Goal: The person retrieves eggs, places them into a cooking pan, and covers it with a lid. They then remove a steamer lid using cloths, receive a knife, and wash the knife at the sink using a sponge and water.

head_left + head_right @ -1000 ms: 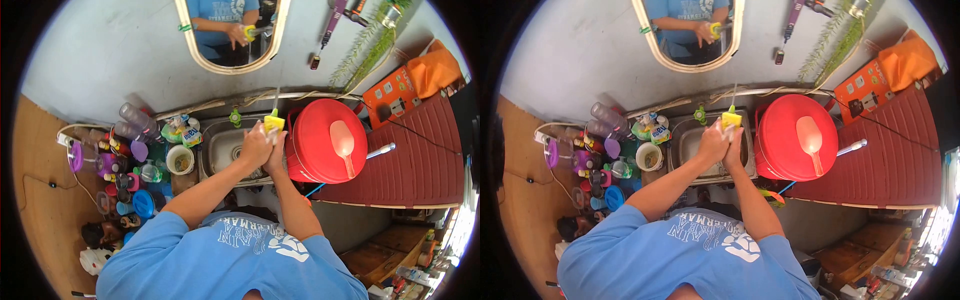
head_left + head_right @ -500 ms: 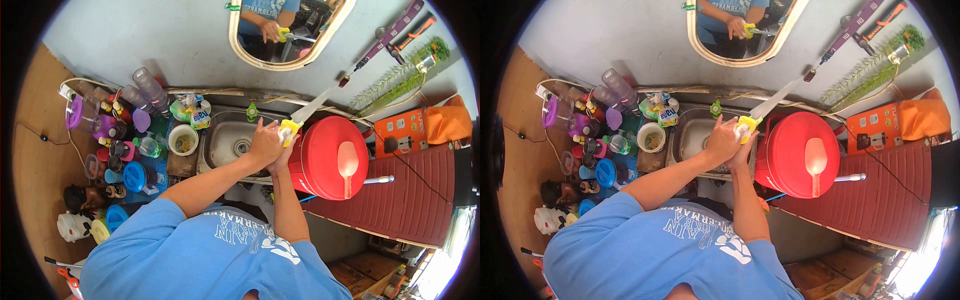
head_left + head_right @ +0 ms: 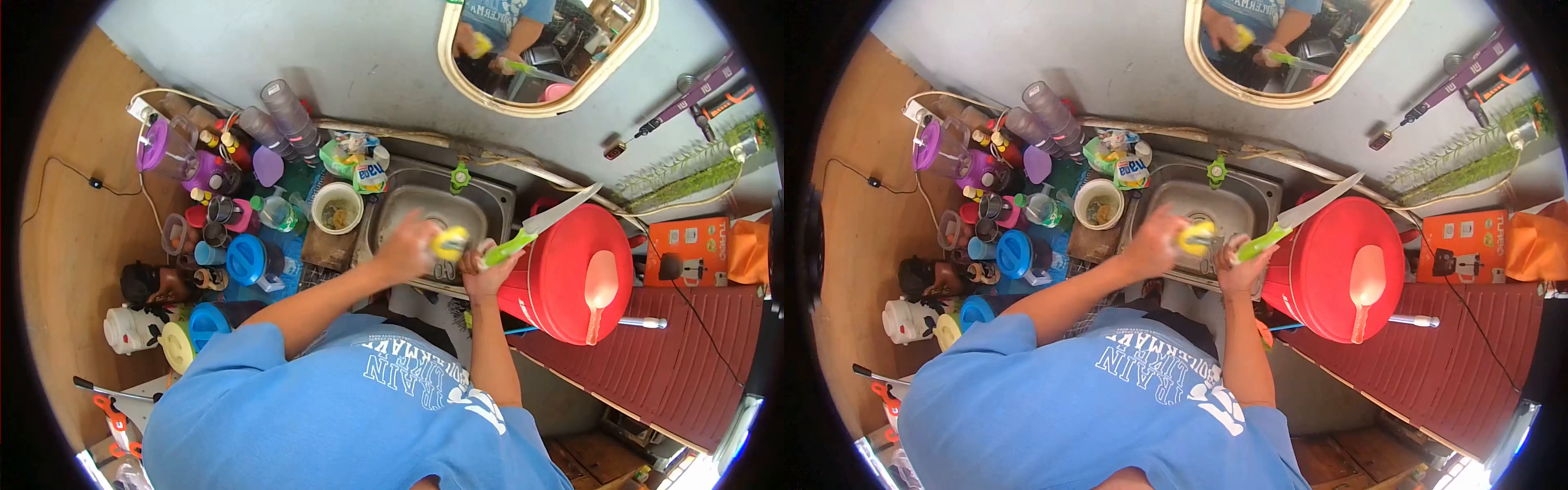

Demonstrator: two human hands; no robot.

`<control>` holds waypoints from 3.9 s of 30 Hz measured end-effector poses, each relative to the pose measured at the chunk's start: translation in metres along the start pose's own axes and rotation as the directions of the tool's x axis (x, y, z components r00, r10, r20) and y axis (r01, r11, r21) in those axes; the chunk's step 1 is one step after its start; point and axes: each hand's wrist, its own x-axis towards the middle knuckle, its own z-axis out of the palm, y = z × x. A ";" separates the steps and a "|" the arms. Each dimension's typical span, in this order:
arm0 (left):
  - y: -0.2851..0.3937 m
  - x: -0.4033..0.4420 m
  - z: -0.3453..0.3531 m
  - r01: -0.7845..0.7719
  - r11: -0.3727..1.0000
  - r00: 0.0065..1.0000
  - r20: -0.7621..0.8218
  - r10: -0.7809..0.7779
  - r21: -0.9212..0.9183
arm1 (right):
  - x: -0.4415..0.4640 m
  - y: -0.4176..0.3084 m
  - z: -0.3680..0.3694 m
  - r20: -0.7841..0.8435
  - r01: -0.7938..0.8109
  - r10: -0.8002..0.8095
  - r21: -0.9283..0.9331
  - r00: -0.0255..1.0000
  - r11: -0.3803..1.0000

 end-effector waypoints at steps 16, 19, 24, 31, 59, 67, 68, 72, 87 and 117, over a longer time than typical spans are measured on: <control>-0.091 0.023 -0.037 0.343 0.888 0.937 -0.045 -0.346 0.307 | -0.079 0.042 -0.091 -0.507 -0.210 -0.260 -0.693 0.822 0.690; -0.059 0.086 0.008 0.151 0.930 0.988 -0.090 -0.127 0.337 | -0.090 0.055 -0.129 -0.552 -0.328 -0.230 -0.727 0.801 0.603; -0.044 0.157 0.060 0.205 0.802 0.805 0.369 -0.464 0.561 | -0.082 0.082 -0.175 -0.525 -0.387 -0.131 -0.752 0.841 0.533; -0.077 0.173 0.069 0.646 0.683 0.583 0.356 -0.730 0.342 | -0.019 0.113 -0.174 -0.548 -0.442 -0.018 -0.692 0.836 0.571; -0.232 0.069 0.248 0.588 -0.496 0.320 0.747 -0.582 -0.639 | -0.006 0.083 -0.175 -0.639 -0.554 -0.117 -0.732 0.760 0.398; -0.229 0.079 0.251 0.606 -0.468 0.339 0.741 -0.580 -0.643 | -0.005 0.077 -0.173 -0.616 -0.560 -0.102 -0.763 0.781 0.322; -0.234 0.080 0.250 0.635 -0.455 0.315 0.747 -0.585 -0.624 | -0.002 0.079 -0.174 -0.617 -0.561 -0.100 -0.761 0.780 0.325; -0.218 0.085 0.224 0.844 -0.385 0.199 0.885 -0.420 -0.373 | 0.005 0.084 -0.174 -0.640 -0.589 -0.097 -0.748 0.762 0.307; -0.225 0.091 0.224 0.931 -0.072 0.278 0.821 -0.499 -0.358 | 0.045 0.100 -0.175 -0.641 -0.581 -0.047 -0.723 0.766 0.373; -0.238 0.093 0.251 0.885 -0.351 0.104 0.864 -0.492 -0.306 | 0.000 0.086 -0.192 -0.695 -0.621 0.010 -0.636 0.719 0.458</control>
